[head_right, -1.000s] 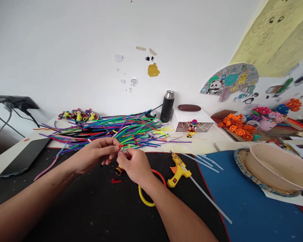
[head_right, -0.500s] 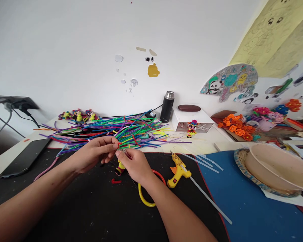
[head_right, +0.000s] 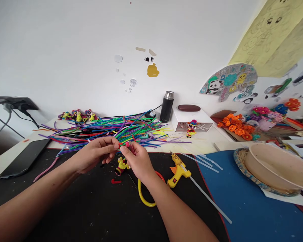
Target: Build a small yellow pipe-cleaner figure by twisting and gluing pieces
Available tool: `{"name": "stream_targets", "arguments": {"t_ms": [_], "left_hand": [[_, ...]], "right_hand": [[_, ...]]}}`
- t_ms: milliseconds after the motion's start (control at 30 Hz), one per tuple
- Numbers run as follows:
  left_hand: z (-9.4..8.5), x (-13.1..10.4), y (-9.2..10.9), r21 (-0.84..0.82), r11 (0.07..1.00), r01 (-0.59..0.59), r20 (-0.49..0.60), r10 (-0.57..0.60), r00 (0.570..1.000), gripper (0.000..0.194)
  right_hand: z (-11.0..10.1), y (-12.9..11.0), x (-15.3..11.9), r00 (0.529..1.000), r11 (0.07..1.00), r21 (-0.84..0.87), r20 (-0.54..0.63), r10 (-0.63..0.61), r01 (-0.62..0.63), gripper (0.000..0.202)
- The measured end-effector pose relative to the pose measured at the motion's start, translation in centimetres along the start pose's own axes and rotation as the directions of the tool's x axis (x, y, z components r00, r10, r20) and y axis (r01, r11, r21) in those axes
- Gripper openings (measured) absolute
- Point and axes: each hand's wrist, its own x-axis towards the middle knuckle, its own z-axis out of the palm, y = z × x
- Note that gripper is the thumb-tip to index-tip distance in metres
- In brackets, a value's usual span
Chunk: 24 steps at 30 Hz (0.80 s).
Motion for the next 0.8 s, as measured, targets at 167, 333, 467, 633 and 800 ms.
{"name": "stream_targets", "arguments": {"t_ms": [167,333,467,633,800], "left_hand": [[0.0,0.2,-0.2,0.014,1.000,-0.015,0.007,0.015,1.000,0.038],[0.0,0.1,0.1,-0.007,0.999,-0.032,-0.034,0.032,0.999,0.038],[-0.4,0.0,0.6,-0.115,0.985,-0.132,-0.140,0.115,0.983,0.035],[-0.8,0.1,1.0,-0.172,0.971,-0.166,-0.185,0.134,0.974,0.031],[-0.4,0.0,1.4,-0.141,0.974,-0.175,-0.149,0.154,0.977,0.034]], "right_hand": [[0.0,0.2,-0.1,0.999,0.999,-0.036,-0.027,-0.029,0.028,0.044],[-0.3,0.0,0.1,0.997,0.999,-0.038,-0.064,-0.038,0.036,0.044],[0.0,-0.5,-0.5,0.982,0.918,-0.355,-0.005,-0.189,0.175,0.037],[1.8,0.0,-2.6,0.919,0.568,-0.722,0.314,-0.240,0.395,0.017],[4.0,1.7,-2.5,0.852,0.293,-0.800,0.484,-0.201,0.524,0.018]]}}
